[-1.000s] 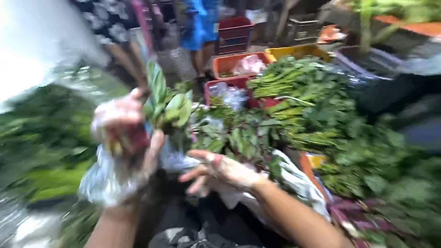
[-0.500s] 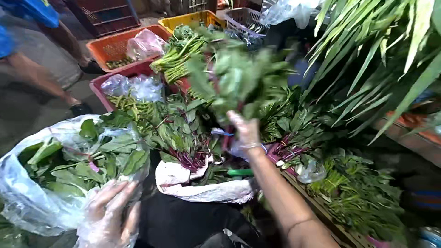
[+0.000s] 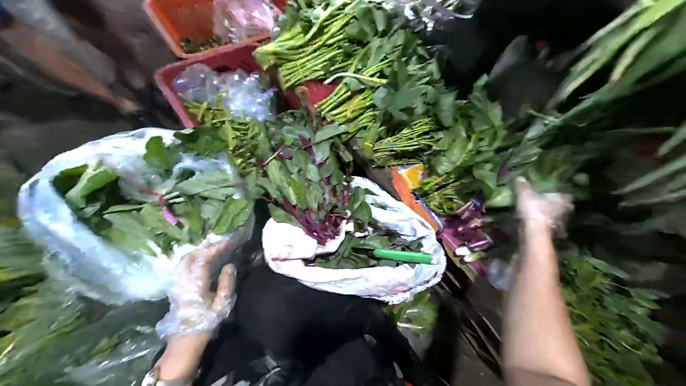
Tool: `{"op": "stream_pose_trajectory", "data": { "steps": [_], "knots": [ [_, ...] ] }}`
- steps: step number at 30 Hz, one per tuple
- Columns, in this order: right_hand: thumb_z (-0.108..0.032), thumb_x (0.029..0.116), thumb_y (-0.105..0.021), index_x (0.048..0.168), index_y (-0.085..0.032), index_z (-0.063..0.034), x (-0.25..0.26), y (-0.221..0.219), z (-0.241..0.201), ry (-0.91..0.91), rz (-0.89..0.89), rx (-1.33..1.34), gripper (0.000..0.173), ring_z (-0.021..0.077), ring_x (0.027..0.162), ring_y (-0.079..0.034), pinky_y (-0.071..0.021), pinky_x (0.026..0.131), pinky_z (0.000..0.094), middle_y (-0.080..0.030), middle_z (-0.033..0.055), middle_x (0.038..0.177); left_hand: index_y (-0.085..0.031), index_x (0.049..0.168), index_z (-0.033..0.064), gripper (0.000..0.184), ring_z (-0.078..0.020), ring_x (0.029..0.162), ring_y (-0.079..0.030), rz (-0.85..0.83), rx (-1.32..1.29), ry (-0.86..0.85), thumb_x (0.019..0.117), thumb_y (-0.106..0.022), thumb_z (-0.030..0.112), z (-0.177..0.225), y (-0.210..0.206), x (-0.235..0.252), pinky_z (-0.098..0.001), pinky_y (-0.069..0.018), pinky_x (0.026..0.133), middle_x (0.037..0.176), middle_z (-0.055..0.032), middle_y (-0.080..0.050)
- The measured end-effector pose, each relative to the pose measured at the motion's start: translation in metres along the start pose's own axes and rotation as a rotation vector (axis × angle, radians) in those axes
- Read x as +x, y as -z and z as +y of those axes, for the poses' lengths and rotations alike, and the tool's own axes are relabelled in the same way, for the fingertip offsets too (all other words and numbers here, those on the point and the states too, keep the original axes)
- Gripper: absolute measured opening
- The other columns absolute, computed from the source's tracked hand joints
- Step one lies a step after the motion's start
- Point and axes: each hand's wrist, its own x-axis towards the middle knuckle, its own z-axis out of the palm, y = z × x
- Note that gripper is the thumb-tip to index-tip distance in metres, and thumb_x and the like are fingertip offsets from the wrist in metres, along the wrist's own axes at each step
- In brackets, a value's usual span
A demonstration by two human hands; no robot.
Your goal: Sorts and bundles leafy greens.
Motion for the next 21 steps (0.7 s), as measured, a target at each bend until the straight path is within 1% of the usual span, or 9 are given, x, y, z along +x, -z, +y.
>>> {"op": "stream_pose_trajectory", "data": {
  "steps": [3, 6, 9, 12, 14, 15, 17, 19, 21],
  "knots": [
    [-0.033, 0.0961, -0.070, 0.144, -0.044, 0.0115, 0.021, -0.016, 0.024, -0.074, -0.061, 0.063, 0.070, 0.0432, 0.126, -0.054, -0.0444, 0.104, 0.0591, -0.052, 0.0338, 0.140, -0.066, 0.117, -0.0095, 0.039, -0.0449, 0.112, -0.063, 0.051, -0.001, -0.012, 0.0951, -0.051, 0.018, -0.005, 0.004, -0.002, -0.0524, -0.0472, 0.102, 0.117, -0.0317, -0.066],
    [-0.025, 0.0983, -0.066, 0.142, -0.045, -0.0011, 0.033, -0.011, 0.045, -0.100, -0.162, 0.373, 0.054, 0.0131, 0.091, -0.060, -0.0540, 0.078, 0.0322, -0.059, 0.0097, 0.115, -0.069, 0.115, -0.0061, 0.036, -0.0405, 0.110, -0.065, 0.056, -0.021, 0.006, 0.0942, -0.051, 0.016, -0.006, 0.008, -0.003, -0.0508, -0.0493, 0.100, 0.115, -0.0273, -0.068],
    [-0.019, 0.1064, -0.047, 0.134, -0.043, -0.0055, 0.017, 0.009, 0.059, -0.090, -0.322, 0.804, 0.031, 0.0115, 0.088, -0.069, -0.0607, 0.081, 0.0320, -0.065, 0.0015, 0.102, -0.070, 0.114, -0.0049, 0.035, -0.0372, 0.108, -0.066, 0.079, -0.036, 0.008, 0.0946, -0.050, 0.016, -0.008, 0.007, -0.006, -0.0473, -0.0508, 0.098, 0.113, -0.0257, -0.069],
    [-0.008, 0.0993, -0.050, 0.144, -0.038, -0.0019, -0.020, 0.004, 0.072, 0.034, 0.058, 0.674, 0.047, 0.0043, 0.086, -0.059, -0.0520, 0.075, 0.0216, -0.057, 0.0016, 0.108, -0.070, 0.114, -0.0054, 0.034, -0.0366, 0.104, -0.067, 0.089, -0.042, 0.016, 0.0940, -0.050, 0.015, -0.004, 0.006, -0.005, -0.0457, -0.0522, 0.095, 0.112, -0.0267, -0.069],
    [-0.007, 0.0973, -0.054, 0.143, -0.041, 0.0157, -0.046, -0.003, 0.069, 0.350, 0.309, 0.439, 0.053, 0.0207, 0.115, -0.058, -0.0480, 0.099, 0.0282, -0.057, 0.0255, 0.132, -0.070, 0.113, -0.0055, 0.034, -0.0325, 0.101, -0.068, 0.092, -0.084, -0.002, 0.0938, -0.050, 0.014, -0.001, 0.000, 0.000, -0.0411, -0.0545, 0.092, 0.109, -0.0255, -0.069],
    [-0.007, 0.0988, -0.053, 0.135, -0.044, 0.0217, -0.058, -0.008, 0.058, 0.563, 0.299, 0.344, 0.047, 0.0288, 0.117, -0.060, -0.0496, 0.101, 0.0331, -0.056, 0.0348, 0.131, -0.070, 0.113, -0.0060, 0.034, -0.0295, 0.100, -0.068, 0.089, -0.132, -0.008, 0.0940, -0.050, 0.014, 0.002, -0.003, 0.004, -0.0389, -0.0551, 0.091, 0.108, -0.0244, -0.070],
    [-0.010, 0.0996, -0.051, 0.126, -0.051, 0.0206, -0.081, -0.030, 0.019, 0.783, 0.008, 0.287, 0.040, 0.0282, 0.105, -0.065, -0.0548, 0.091, 0.0374, -0.060, 0.0354, 0.122, -0.067, 0.119, -0.0073, 0.034, -0.0211, 0.103, -0.068, 0.014, -0.289, 0.030, 0.0975, -0.050, 0.013, 0.014, -0.010, 0.015, -0.0343, -0.0549, 0.094, 0.112, -0.0208, -0.070],
    [-0.016, 0.1028, -0.053, 0.140, -0.046, 0.0103, -0.095, -0.072, -0.029, 0.746, -0.447, 0.286, 0.046, 0.0256, 0.104, -0.068, -0.0584, 0.089, 0.0418, -0.060, 0.0276, 0.129, -0.056, 0.132, -0.0087, 0.040, -0.0184, 0.112, -0.067, -0.137, -0.486, 0.233, 0.1012, -0.052, 0.015, 0.037, -0.019, 0.037, -0.0330, -0.0553, 0.097, 0.125, -0.0210, -0.065],
    [-0.024, 0.1049, -0.054, 0.150, -0.041, -0.0011, -0.098, -0.122, -0.078, 0.681, -0.680, 0.142, 0.052, 0.0341, 0.114, -0.066, -0.0554, 0.096, 0.0541, -0.061, 0.0246, 0.132, -0.037, 0.151, -0.0016, 0.054, -0.0250, 0.127, -0.059, -0.284, -0.601, 0.552, 0.1039, -0.053, 0.019, 0.058, -0.031, 0.066, -0.0404, -0.0518, 0.103, 0.145, -0.0229, -0.052]
  ]
}}
